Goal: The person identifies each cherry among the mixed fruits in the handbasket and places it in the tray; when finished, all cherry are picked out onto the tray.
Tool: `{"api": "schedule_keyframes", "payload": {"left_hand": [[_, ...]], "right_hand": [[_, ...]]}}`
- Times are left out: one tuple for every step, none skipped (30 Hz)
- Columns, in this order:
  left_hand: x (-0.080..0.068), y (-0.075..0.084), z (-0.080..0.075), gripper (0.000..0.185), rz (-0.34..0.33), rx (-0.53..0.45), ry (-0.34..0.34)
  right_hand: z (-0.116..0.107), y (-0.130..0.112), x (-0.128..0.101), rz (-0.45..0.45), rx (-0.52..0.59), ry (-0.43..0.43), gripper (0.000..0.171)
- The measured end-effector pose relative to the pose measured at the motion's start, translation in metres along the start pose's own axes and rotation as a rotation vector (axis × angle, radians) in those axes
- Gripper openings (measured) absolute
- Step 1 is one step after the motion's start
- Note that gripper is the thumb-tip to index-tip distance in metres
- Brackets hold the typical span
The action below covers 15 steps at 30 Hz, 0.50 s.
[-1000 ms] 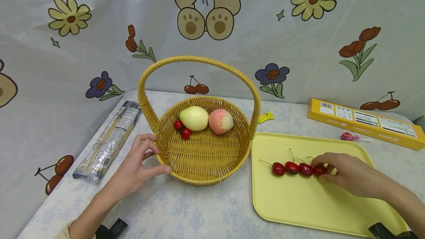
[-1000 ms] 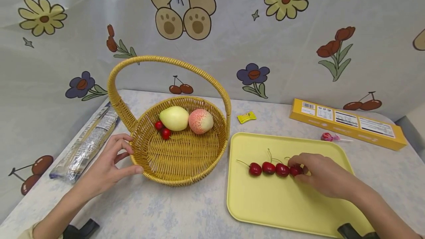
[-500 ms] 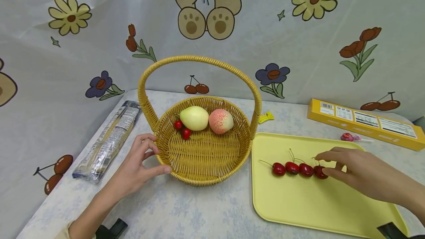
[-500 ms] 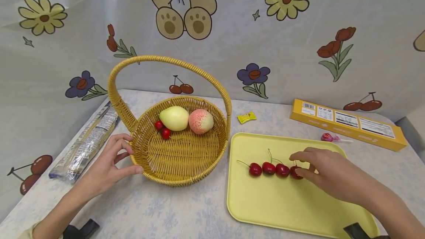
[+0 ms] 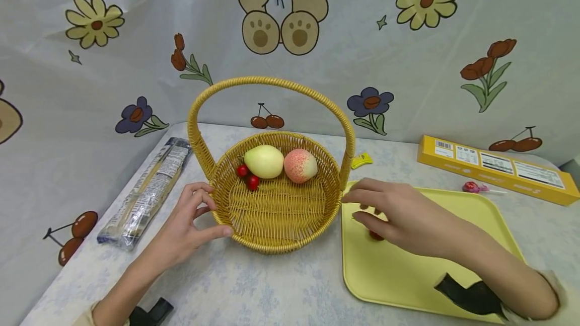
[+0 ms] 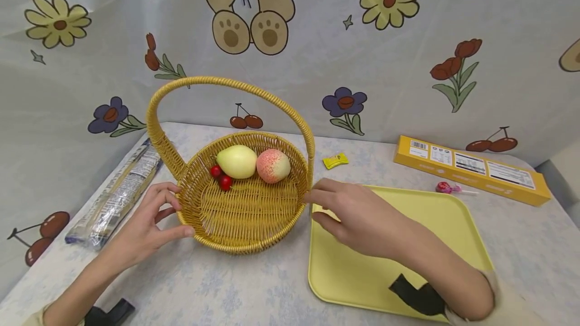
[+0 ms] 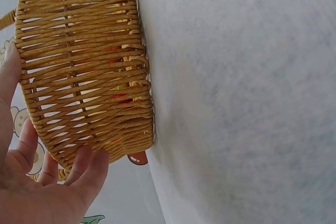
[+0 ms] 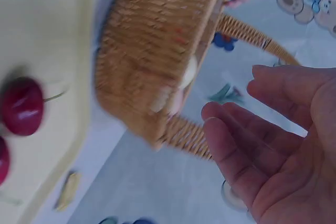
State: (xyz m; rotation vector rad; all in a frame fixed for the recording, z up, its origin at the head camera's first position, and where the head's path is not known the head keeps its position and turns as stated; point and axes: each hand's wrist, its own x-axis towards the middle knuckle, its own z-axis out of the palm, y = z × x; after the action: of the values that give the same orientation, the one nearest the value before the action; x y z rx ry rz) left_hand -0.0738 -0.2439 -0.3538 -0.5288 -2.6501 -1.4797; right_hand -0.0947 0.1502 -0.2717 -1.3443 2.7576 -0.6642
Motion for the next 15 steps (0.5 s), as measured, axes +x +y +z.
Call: {"api": "schedule_keyframes", "payload": {"left_hand": [[0.0,0.0,0.0,0.041,0.0,0.001,-0.001],[0.0,0.0,0.0,0.041,0.001,0.0,-0.001],[0.0,0.001,0.0,0.041,0.001,0.001,-0.001],[0.0,0.001,-0.001,0.041,0.001,0.002,-0.003],[0.0,0.001,-0.001,0.041,0.0,0.002,-0.003],[0.0,0.001,-0.001,0.04,0.0,0.001,-0.004],[0.0,0.001,-0.001,0.04,0.0,0.0,-0.004],[0.0,0.001,-0.001,0.04,-0.001,-0.001,-0.005],[0.0,0.001,-0.001,0.04,-0.002,-0.002,-0.006],[0.0,0.001,-0.001,0.04,-0.002,-0.004,-0.007],[0.0,0.001,-0.001,0.04,-0.003,-0.007,-0.006],[0.0,0.001,0.0,0.04,-0.003,-0.01,-0.006],[0.001,0.001,0.0,0.04,-0.004,-0.013,-0.005],[0.001,0.001,0.0,0.04,-0.004,-0.016,-0.006],[0.001,0.001,0.0,0.04,-0.003,-0.018,-0.007]], "right_hand": [[0.0,-0.004,0.009,-0.028,0.001,-0.009,0.028],[0.001,-0.008,0.018,-0.044,0.0,-0.03,0.028],[0.001,-0.011,0.028,-0.055,-0.004,-0.05,0.029],[0.002,-0.014,0.037,-0.071,-0.016,-0.065,0.03],[0.003,-0.017,0.047,-0.08,-0.03,-0.083,0.031],[0.004,-0.021,0.057,-0.081,-0.039,-0.108,0.032],[0.005,-0.024,0.067,-0.081,-0.044,-0.136,0.034],[0.007,-0.027,0.077,-0.085,-0.049,-0.165,0.035],[0.01,-0.03,0.087,-0.09,-0.048,-0.198,0.036],[0.012,-0.032,0.097,-0.091,-0.053,-0.238,0.038],[0.014,-0.034,0.107,-0.088,-0.065,-0.283,0.04],[0.016,-0.036,0.116,-0.077,-0.078,-0.331,0.042],[0.017,-0.038,0.126,-0.065,-0.092,-0.378,0.044],[0.018,-0.038,0.135,-0.049,-0.107,-0.424,0.045],[0.018,-0.039,0.143,-0.029,-0.113,-0.465,0.047]]}}
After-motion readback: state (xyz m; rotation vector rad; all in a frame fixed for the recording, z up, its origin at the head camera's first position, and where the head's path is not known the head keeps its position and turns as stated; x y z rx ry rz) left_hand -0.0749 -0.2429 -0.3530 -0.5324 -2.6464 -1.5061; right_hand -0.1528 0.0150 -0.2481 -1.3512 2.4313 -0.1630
